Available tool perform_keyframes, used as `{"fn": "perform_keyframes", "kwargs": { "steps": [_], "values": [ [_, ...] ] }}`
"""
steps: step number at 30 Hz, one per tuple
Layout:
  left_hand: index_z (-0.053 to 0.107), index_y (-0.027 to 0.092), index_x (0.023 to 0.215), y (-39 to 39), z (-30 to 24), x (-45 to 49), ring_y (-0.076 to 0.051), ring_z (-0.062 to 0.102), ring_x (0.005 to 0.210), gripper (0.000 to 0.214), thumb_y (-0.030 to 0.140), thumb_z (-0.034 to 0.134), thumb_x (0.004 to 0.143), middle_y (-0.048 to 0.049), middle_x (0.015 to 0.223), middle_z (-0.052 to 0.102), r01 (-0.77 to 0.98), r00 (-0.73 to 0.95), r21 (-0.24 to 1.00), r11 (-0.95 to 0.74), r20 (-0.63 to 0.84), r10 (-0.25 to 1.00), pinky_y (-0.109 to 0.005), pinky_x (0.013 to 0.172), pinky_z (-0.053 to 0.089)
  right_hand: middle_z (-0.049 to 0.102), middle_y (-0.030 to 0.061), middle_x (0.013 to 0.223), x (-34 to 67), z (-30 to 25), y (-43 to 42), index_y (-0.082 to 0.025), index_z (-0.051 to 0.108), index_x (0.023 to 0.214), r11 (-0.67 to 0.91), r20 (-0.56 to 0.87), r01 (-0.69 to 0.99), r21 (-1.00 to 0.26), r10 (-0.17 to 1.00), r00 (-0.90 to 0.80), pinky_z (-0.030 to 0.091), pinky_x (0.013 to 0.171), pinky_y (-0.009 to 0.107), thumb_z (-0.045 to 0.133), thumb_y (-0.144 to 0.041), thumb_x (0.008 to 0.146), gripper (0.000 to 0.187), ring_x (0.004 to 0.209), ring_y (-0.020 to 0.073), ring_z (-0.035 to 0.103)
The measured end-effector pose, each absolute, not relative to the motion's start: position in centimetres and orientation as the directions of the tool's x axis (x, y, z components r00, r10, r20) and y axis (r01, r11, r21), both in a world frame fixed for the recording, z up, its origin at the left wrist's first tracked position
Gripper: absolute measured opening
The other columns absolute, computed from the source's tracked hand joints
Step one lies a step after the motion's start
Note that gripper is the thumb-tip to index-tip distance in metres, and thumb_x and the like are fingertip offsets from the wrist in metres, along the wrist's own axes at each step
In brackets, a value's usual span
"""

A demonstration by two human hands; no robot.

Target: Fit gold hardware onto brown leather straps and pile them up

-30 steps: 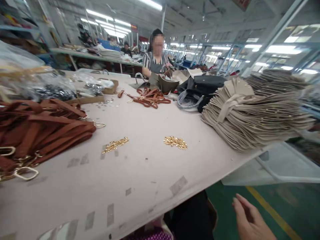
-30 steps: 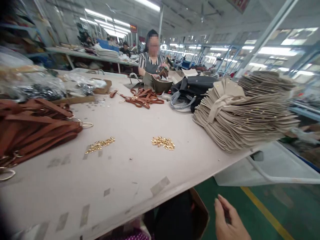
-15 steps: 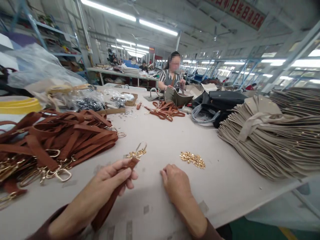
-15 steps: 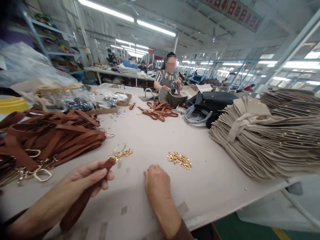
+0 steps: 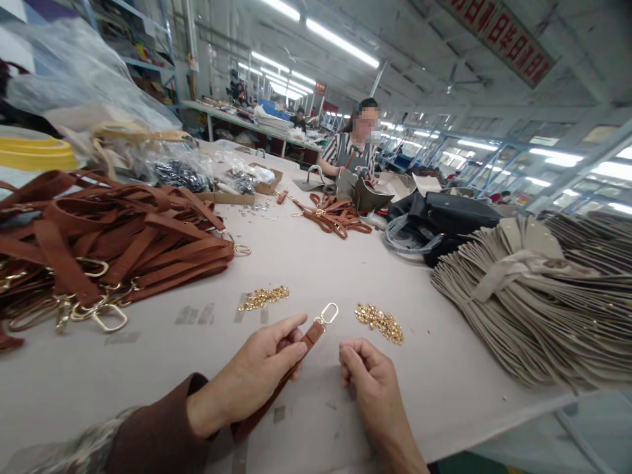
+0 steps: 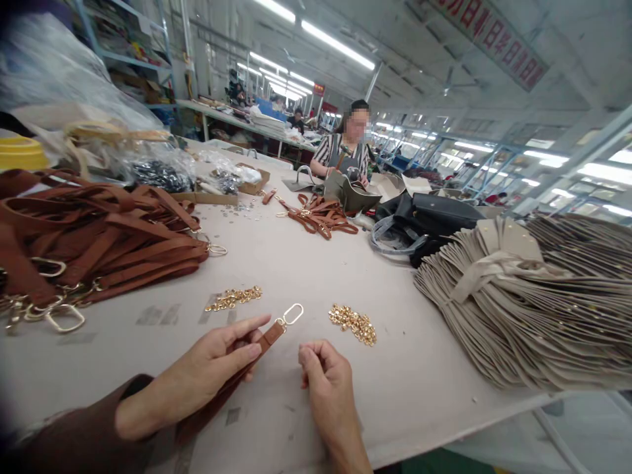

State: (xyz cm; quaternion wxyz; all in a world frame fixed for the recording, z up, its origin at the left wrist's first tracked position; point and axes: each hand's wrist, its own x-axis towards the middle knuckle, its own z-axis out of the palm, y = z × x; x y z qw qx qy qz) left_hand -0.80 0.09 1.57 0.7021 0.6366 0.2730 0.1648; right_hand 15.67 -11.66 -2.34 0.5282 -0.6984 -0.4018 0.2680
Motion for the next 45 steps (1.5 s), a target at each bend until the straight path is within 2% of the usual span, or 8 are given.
{"fn": "perform_keyframes", "kwargs": {
  "steps": [3,6,21,28,36,40,43,45],
  "values": [
    [0.063,0.015,0.118,-0.3,1.3,-0.6,-0.013,0.052,0.070,0.035,0.028,0.049,0.089,-0.0013,0.089,0.058,0.138,0.833,0.990,-0.017,-0.106,0.543,-0.026,0.069,0.043,0.056,-0.0030,0.062,14.7,-3.0,-11.5,-0.017,0.060,0.081,-0.004,-0.007,-0.007,-1.000,0.859,0.512,0.042,0.056,0.023,0.061,-0.046,0.086,0.030,0.056,0.0113,0.052],
    [0.068,0.016,0.100,-0.5,1.2,-0.8,-0.014,0.053,0.075,0.026,0.022,0.045,0.089,-0.0001,0.083,0.058,0.146,0.850,0.979,-0.139,-0.053,0.524,-0.026,0.072,0.041,0.059,-0.0027,0.063,13.7,-3.4,-11.0,-0.017,0.062,0.087,0.041,-0.014,-0.107,-0.993,0.881,0.474,0.044,0.060,0.023,0.065,-0.040,0.085,0.024,0.057,0.0110,0.055],
    [0.065,0.017,0.095,-0.9,0.6,-0.5,-0.012,0.052,0.070,0.023,0.017,0.043,0.088,0.0003,0.085,0.059,0.118,0.876,0.988,-0.095,-0.059,0.478,-0.022,0.065,0.044,0.058,-0.0037,0.062,13.2,-3.0,-11.1,-0.017,0.064,0.081,-0.006,0.008,0.029,-1.000,0.888,0.459,0.040,0.059,0.020,0.064,-0.038,0.084,0.022,0.059,0.0090,0.051],
    [0.065,0.018,0.092,-1.2,0.3,-0.7,-0.012,0.050,0.067,0.025,0.023,0.041,0.092,0.0022,0.077,0.061,0.152,0.871,0.967,-0.206,-0.033,0.489,-0.020,0.064,0.040,0.063,-0.0014,0.072,12.5,-3.1,-10.9,-0.018,0.055,0.079,0.025,-0.021,-0.091,-0.996,0.879,0.477,0.046,0.062,0.023,0.067,-0.036,0.082,0.021,0.064,0.0119,0.060],
    [0.064,0.019,0.087,-1.3,-0.1,-0.6,-0.013,0.055,0.069,0.023,0.027,0.043,0.092,0.0015,0.075,0.061,0.147,0.863,0.950,-0.275,0.013,0.505,-0.022,0.067,0.042,0.060,-0.0020,0.072,12.3,-2.8,-10.7,-0.019,0.052,0.077,-0.004,-0.005,-0.005,-1.000,0.868,0.496,0.046,0.062,0.025,0.065,-0.034,0.083,0.021,0.065,0.0123,0.059],
    [0.063,0.018,0.098,-1.3,-0.6,-0.5,-0.013,0.056,0.067,0.022,0.031,0.047,0.089,-0.0006,0.079,0.062,0.161,0.840,0.986,-0.033,-0.119,0.530,-0.022,0.061,0.045,0.060,-0.0032,0.070,12.7,-2.3,-10.5,-0.020,0.052,0.077,-0.015,0.038,0.105,-0.994,0.877,0.479,0.045,0.060,0.023,0.063,-0.034,0.084,0.019,0.063,0.0114,0.057],
    [0.056,0.014,0.113,-0.8,-1.0,-0.4,-0.013,0.054,0.057,0.037,0.038,0.051,0.085,0.0005,0.071,0.059,0.185,0.808,0.961,0.205,-0.267,0.525,-0.023,0.055,0.045,0.064,-0.0013,0.075,15.1,-2.1,-10.8,-0.019,0.059,0.088,-0.114,0.139,0.446,-0.888,0.858,0.494,0.047,0.062,0.022,0.060,-0.034,0.086,0.015,0.067,0.0122,0.059],
    [0.054,0.013,0.115,-0.4,-1.1,-0.4,-0.011,0.050,0.050,0.042,0.041,0.052,0.084,0.0028,0.063,0.055,0.215,0.790,0.946,0.244,-0.315,0.525,-0.021,0.050,0.040,0.067,0.0012,0.082,17.7,-2.4,-11.1,-0.018,0.061,0.100,-0.265,0.255,0.748,-0.608,0.827,0.500,0.049,0.067,0.023,0.055,-0.030,0.090,0.017,0.073,0.0133,0.062]
  ]
}}
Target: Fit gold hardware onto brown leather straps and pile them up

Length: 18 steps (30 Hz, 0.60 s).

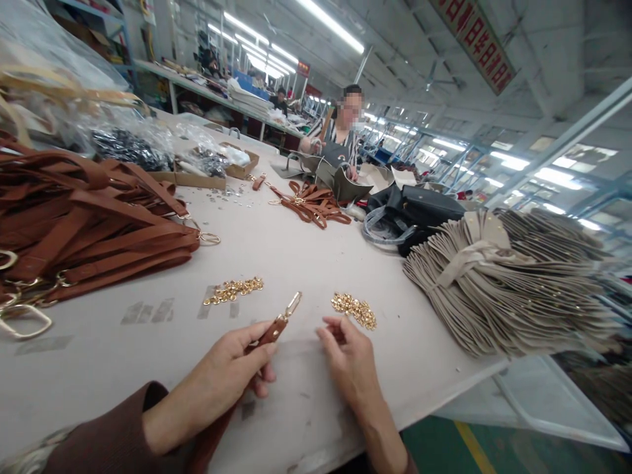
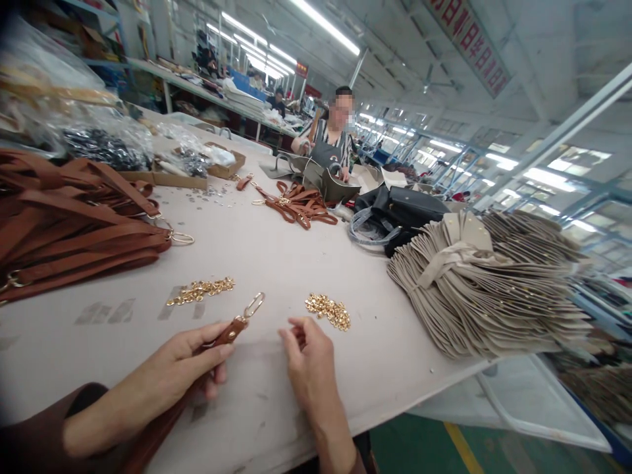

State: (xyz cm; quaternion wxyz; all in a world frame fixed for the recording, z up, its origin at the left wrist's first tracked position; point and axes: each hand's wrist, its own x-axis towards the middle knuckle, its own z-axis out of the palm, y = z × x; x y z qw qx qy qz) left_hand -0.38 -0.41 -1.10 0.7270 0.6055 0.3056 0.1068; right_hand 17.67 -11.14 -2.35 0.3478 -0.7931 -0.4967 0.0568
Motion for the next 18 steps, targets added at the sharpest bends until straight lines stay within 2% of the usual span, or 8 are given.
{"fn": "perform_keyframes", "kwargs": {
  "steps": [2,4,7,10,13,15,18],
  "values": [
    [0.055,0.013,0.109,-0.1,-1.1,-0.4,-0.009,0.042,0.045,0.039,0.042,0.051,0.083,0.0037,0.059,0.053,0.248,0.776,0.939,0.239,-0.340,0.532,-0.019,0.044,0.029,0.069,0.0054,0.091,20.3,-2.7,-11.5,-0.017,0.061,0.107,-0.382,0.332,0.875,-0.297,0.818,0.470,0.049,0.076,0.027,0.050,-0.024,0.092,0.020,0.083,0.0162,0.064],
    [0.059,0.012,0.096,-0.1,-0.9,-0.5,-0.008,0.034,0.043,0.036,0.044,0.048,0.083,0.0039,0.055,0.050,0.275,0.764,0.932,0.234,-0.360,0.536,-0.020,0.043,0.022,0.068,0.0091,0.097,22.2,-3.2,-11.7,-0.015,0.063,0.106,-0.420,0.339,0.896,-0.145,0.829,0.444,0.048,0.084,0.032,0.047,-0.018,0.091,0.021,0.092,0.0204,0.063],
    [0.061,0.012,0.080,-0.2,-0.3,-0.6,-0.009,0.036,0.050,0.040,0.049,0.046,0.084,0.0025,0.057,0.047,0.256,0.747,0.932,0.258,-0.360,0.558,-0.021,0.047,0.025,0.068,0.0112,0.097,23.5,-3.6,-11.5,-0.015,0.065,0.101,-0.418,0.320,0.907,-0.041,0.855,0.409,0.046,0.086,0.036,0.045,-0.013,0.091,0.022,0.095,0.0242,0.062],
    [0.066,0.012,0.090,-0.3,0.2,-0.6,-0.011,0.042,0.059,0.037,0.045,0.052,0.080,-0.0007,0.073,0.054,0.183,0.731,0.926,0.330,-0.353,0.584,-0.022,0.051,0.029,0.069,0.0116,0.092,23.5,-3.6,-11.2,-0.015,0.066,0.096,-0.415,0.293,0.908,0.058,0.877,0.382,0.046,0.078,0.036,0.049,-0.010,0.088,0.020,0.088,0.0259,0.063],
    [0.068,0.014,0.106,-0.4,0.3,-0.5,-0.011,0.042,0.059,0.040,0.038,0.061,0.074,0.0010,0.072,0.054,0.158,0.767,0.920,0.360,-0.344,0.542,-0.022,0.053,0.029,0.068,0.0122,0.088,23.5,-3.1,-10.9,-0.013,0.066,0.093,-0.406,0.259,0.901,0.152,0.896,0.360,0.045,0.074,0.035,0.048,-0.007,0.087,0.020,0.083,0.0262,0.063],
    [0.069,0.013,0.104,-0.5,0.2,-0.5,-0.012,0.044,0.059,0.040,0.037,0.067,0.071,0.0017,0.066,0.054,0.150,0.798,0.915,0.373,-0.335,0.500,-0.023,0.054,0.031,0.068,0.0112,0.087,23.7,-2.7,-10.8,-0.014,0.066,0.092,-0.385,0.225,0.899,0.208,0.913,0.340,0.044,0.073,0.033,0.048,-0.007,0.087,0.021,0.082,0.0248,0.063],
    [0.068,0.012,0.097,-0.7,0.0,-0.5,-0.014,0.051,0.062,0.040,0.038,0.073,0.066,-0.0009,0.071,0.061,0.123,0.807,0.894,0.431,-0.342,0.480,-0.024,0.057,0.035,0.069,0.0087,0.084,24.1,-2.2,-10.5,-0.017,0.066,0.085,-0.348,0.163,0.898,0.269,0.935,0.314,0.043,0.068,0.030,0.049,-0.009,0.088,0.019,0.078,0.0218,0.064]
  ]
}}
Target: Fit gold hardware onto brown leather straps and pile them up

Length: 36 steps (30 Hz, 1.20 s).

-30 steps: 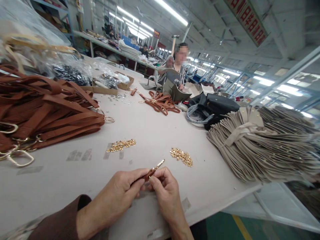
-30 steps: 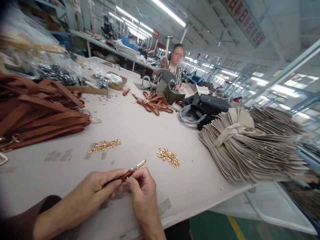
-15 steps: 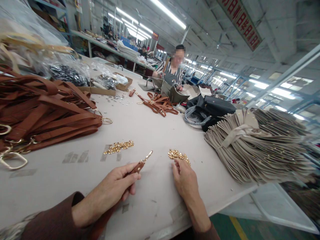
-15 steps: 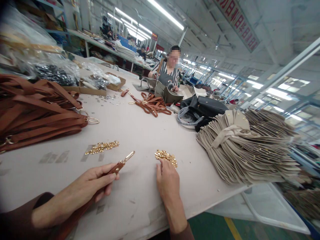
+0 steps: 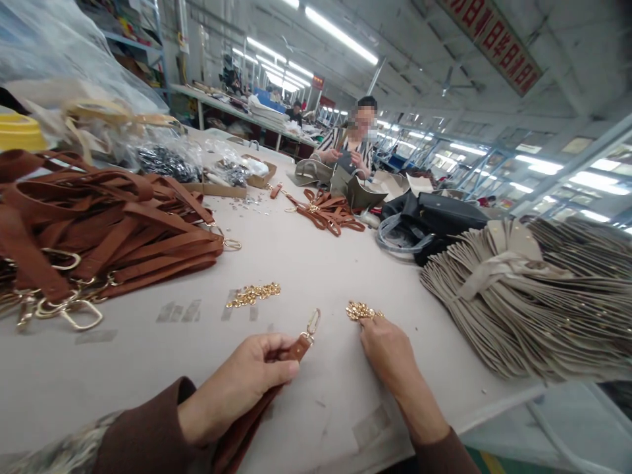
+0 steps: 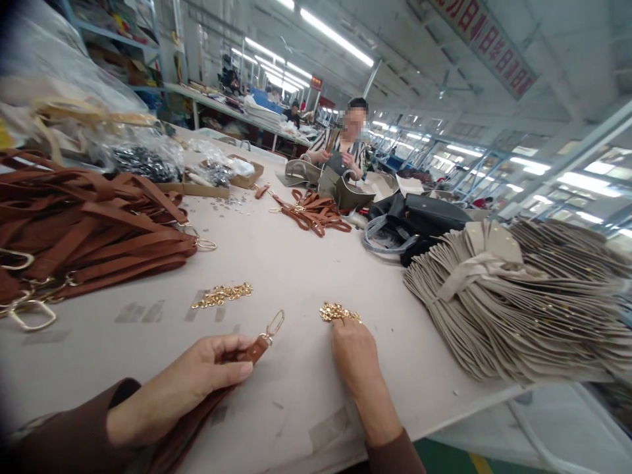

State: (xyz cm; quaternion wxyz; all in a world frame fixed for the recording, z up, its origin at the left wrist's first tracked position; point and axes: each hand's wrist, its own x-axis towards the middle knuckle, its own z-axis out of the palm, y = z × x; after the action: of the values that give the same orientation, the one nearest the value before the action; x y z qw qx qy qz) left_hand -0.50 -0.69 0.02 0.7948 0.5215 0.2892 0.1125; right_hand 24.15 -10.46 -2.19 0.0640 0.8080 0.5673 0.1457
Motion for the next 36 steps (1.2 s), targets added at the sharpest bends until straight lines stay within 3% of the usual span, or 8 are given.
{"fn": "perform_keyframes", "kwargs": {
  "steps": [7,11,18,22,26,31,36],
  "values": [
    [0.054,0.015,0.075,-0.7,-0.9,-0.5,-0.009,0.040,0.050,0.030,0.035,0.075,0.064,0.0063,0.056,0.050,0.108,0.793,0.907,0.408,-0.326,0.515,-0.020,0.050,0.026,0.069,0.0105,0.080,24.6,-1.9,-10.1,-0.015,0.066,0.082,-0.320,0.120,0.903,0.285,0.947,0.298,0.042,0.064,0.029,0.049,-0.008,0.087,0.018,0.073,0.0213,0.064],
    [0.053,0.015,0.076,-0.5,-2.3,-0.3,-0.009,0.040,0.052,0.034,0.040,0.074,0.064,0.0052,0.059,0.050,0.056,0.815,0.925,0.377,-0.261,0.518,-0.021,0.051,0.026,0.069,0.0084,0.081,24.4,-1.6,-10.7,-0.017,0.064,0.080,-0.325,0.163,0.916,0.236,0.942,0.293,0.043,0.065,0.029,0.049,-0.011,0.088,0.019,0.074,0.0211,0.065],
    [0.054,0.015,0.075,-0.4,-3.4,0.3,-0.008,0.038,0.048,0.038,0.044,0.074,0.060,0.0053,0.055,0.050,0.036,0.805,0.922,0.386,-0.256,0.536,-0.021,0.049,0.022,0.072,0.0015,0.084,24.8,-1.6,-11.1,-0.025,0.070,0.082,-0.348,0.217,0.937,0.042,0.918,0.331,0.046,0.069,0.025,0.050,-0.016,0.091,0.024,0.077,0.0167,0.068],
    [0.055,0.015,0.075,-0.6,-3.2,0.3,-0.007,0.039,0.044,0.037,0.044,0.073,0.061,0.0053,0.052,0.050,0.066,0.787,0.910,0.409,-0.300,0.539,-0.021,0.047,0.025,0.073,0.0043,0.086,24.3,-1.6,-10.8,-0.024,0.071,0.079,-0.410,0.229,0.912,-0.027,0.885,0.405,0.045,0.066,0.025,0.051,-0.013,0.088,0.025,0.077,0.0185,0.068],
    [0.058,0.014,0.076,-0.5,-3.9,0.7,-0.008,0.041,0.041,0.041,0.047,0.076,0.058,0.0052,0.050,0.050,0.062,0.783,0.894,0.443,-0.319,0.534,-0.021,0.045,0.028,0.072,0.0073,0.073,24.0,-1.5,-10.4,-0.021,0.068,0.065,-0.465,0.226,0.881,-0.092,0.851,0.473,0.041,0.058,0.026,0.052,-0.011,0.083,0.025,0.067,0.0207,0.067],
    [0.059,0.014,0.076,-0.7,-2.8,0.6,-0.008,0.041,0.043,0.038,0.043,0.075,0.059,0.0055,0.052,0.050,0.069,0.778,0.890,0.450,-0.330,0.534,-0.021,0.047,0.032,0.067,-0.0004,0.059,25.0,-1.1,-10.6,-0.021,0.064,0.059,-0.426,0.206,0.864,-0.269,0.851,0.484,0.039,0.054,0.023,0.052,-0.013,0.080,0.025,0.058,0.0162,0.063],
    [0.061,0.012,0.084,-0.9,-0.8,-0.2,-0.008,0.042,0.047,0.027,0.034,0.066,0.069,0.0044,0.055,0.052,0.145,0.778,0.921,0.362,-0.332,0.533,-0.021,0.048,0.027,0.067,0.0000,0.072,22.1,-1.2,-11.5,-0.021,0.065,0.076,-0.320,0.213,0.826,-0.464,0.865,0.454,0.044,0.063,0.025,0.049,-0.028,0.089,0.022,0.068,0.0160,0.062]
  ]
}}
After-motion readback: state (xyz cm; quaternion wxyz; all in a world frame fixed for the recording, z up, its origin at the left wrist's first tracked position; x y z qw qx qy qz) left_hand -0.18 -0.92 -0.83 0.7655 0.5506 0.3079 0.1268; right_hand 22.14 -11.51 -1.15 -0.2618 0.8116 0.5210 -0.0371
